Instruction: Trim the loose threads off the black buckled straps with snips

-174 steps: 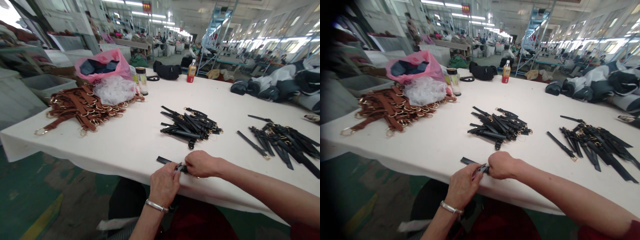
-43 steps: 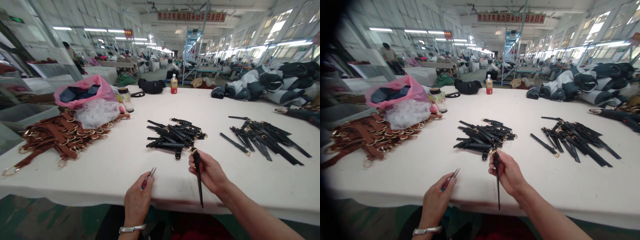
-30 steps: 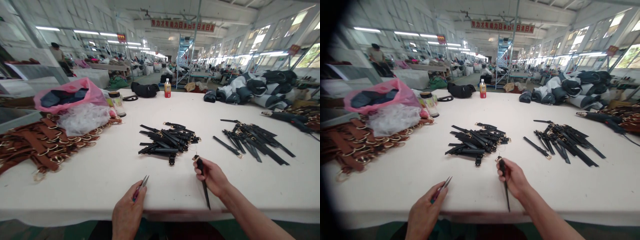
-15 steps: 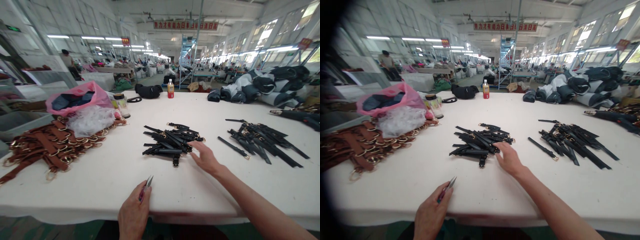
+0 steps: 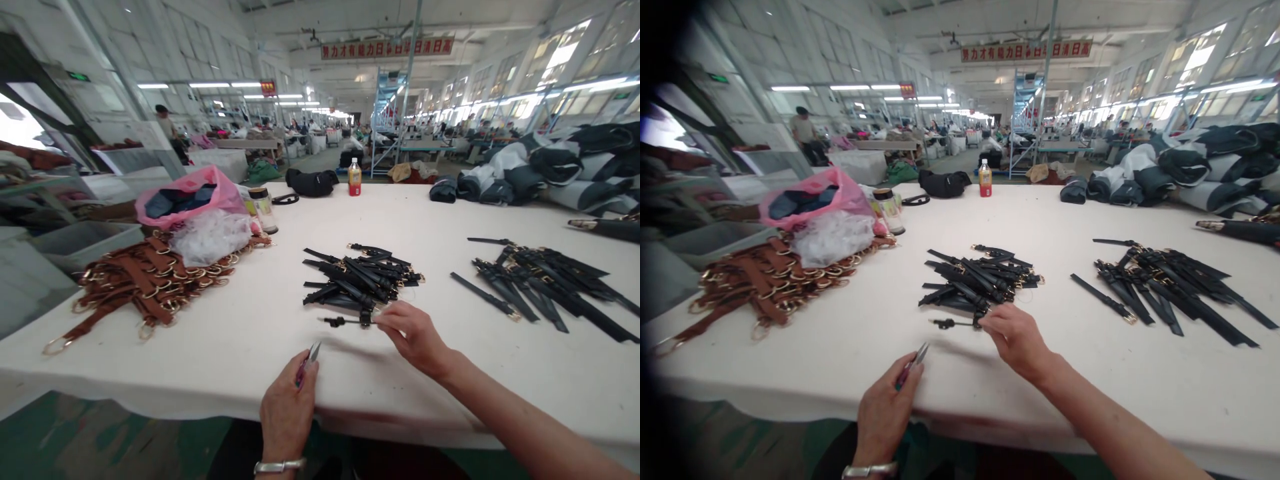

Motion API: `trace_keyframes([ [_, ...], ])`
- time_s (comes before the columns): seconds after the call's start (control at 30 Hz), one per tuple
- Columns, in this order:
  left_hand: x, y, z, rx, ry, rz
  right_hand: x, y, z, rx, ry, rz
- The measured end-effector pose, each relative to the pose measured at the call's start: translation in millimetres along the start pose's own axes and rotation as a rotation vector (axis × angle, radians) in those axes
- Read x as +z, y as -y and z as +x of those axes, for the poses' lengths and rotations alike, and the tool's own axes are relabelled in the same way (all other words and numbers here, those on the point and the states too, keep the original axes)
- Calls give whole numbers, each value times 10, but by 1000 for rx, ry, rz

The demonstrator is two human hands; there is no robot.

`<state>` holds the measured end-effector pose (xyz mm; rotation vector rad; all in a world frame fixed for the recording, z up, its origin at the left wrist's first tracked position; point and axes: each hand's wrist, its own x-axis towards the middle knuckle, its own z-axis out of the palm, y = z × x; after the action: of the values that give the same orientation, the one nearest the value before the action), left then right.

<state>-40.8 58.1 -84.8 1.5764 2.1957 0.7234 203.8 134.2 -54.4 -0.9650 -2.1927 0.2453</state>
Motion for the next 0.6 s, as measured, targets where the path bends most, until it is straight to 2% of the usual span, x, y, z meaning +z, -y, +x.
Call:
trace_keyframes([
  [0.07, 6, 4, 12, -4, -4, -19, -130, -22, -291, -36, 71, -27],
  [0.17, 25, 10, 31, -5, -9, -35, -289, -94, -684, 4, 162, -98],
  [0.27, 48, 12, 37, -6, -18, -35, -369, -81, -877, 85, 212, -120],
  [0.4, 62, 5, 15, -12, -25, -19, -256, 97, -768, 179, 192, -63],
  [0.6, 44, -2, -6, 1, -28, -9, 204, 189, -377, 326, 129, 129],
])
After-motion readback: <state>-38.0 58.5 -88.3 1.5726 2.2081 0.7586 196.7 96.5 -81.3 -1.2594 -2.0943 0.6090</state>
